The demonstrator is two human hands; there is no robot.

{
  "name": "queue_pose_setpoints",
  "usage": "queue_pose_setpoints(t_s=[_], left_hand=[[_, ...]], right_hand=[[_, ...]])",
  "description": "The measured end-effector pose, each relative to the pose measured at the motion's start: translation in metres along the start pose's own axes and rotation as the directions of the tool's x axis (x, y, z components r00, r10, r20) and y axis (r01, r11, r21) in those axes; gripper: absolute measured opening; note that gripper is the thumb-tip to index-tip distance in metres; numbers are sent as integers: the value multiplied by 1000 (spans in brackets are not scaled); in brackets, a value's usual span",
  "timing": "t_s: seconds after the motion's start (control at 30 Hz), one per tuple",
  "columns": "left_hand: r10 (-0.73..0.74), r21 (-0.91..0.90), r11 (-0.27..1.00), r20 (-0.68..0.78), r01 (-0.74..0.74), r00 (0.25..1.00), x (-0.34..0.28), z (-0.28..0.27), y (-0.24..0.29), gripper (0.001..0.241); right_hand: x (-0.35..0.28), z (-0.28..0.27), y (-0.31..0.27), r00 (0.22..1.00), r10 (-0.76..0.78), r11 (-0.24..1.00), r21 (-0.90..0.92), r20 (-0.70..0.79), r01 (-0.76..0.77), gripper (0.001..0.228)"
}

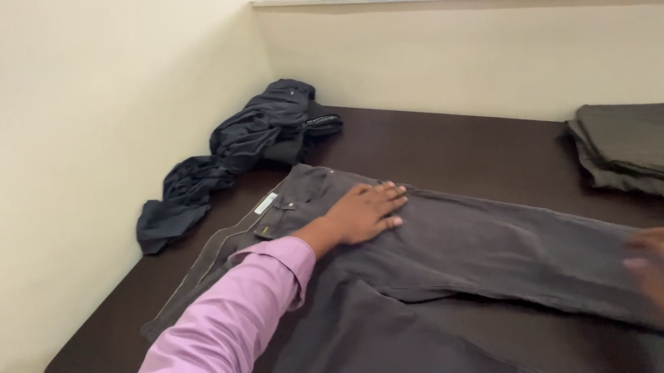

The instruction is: The person folds a pair of dark gray trousers on a dark brown table. They align the legs, smooth the fabric, fold the trousers in half lengthwise, and then fold the waistband over the legs to create a compact bundle.

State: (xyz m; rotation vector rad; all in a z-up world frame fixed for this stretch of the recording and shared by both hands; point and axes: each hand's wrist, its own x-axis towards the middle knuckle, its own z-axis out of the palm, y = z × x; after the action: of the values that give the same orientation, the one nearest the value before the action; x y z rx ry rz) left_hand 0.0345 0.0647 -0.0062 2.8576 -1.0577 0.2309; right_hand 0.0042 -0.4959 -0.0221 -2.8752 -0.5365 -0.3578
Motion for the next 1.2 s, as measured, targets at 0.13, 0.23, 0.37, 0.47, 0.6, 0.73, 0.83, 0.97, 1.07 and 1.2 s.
queue_pose_setpoints(t_s=[0.13,0.23,0.37,0.47,0.6,0.73,0.83,0.97,1.07,1.2], left_hand=[[-287,13,957,-52,288,956,-26,-13,-48,64],[-463,-35,886,-52,461,885,-39,4,-96,59],[-510,-55,860,-130,507,850,-44,4,-119,49],[-551,-37,829,-219,558,805,-47,-4,-125,38],[-548,-27,828,-249,560,799,-40,-8,-130,29],[-578,1,804,-239,595,781,-33,-4,-139,22],[-542,45,806,-346,591,766,-26,8,-150,20],[-492,227,764,-400,604,773,-20,18,-160,17],[-486,265,760,-373,593,790,-14,19,-161,17],[-475,182,803,-380,567,794,-30,-26,-85,21]], right_hand=[[3,-34,-244,982,-185,982,39,-27,186,42],[10,-15,-311,939,-336,923,170,-73,344,52],[14,7,-331,928,-373,903,223,-16,367,55],[12,13,-327,915,-402,897,186,-29,400,49],[15,19,-320,904,-427,892,164,2,421,38],[13,24,-315,870,-493,855,173,-22,489,20],[13,12,-318,847,-526,826,190,-80,531,18],[9,-1,-327,814,-557,792,191,-164,580,19],[10,-2,-327,815,-554,795,183,-171,579,17],[10,-4,-326,826,-531,802,202,-190,562,15]])
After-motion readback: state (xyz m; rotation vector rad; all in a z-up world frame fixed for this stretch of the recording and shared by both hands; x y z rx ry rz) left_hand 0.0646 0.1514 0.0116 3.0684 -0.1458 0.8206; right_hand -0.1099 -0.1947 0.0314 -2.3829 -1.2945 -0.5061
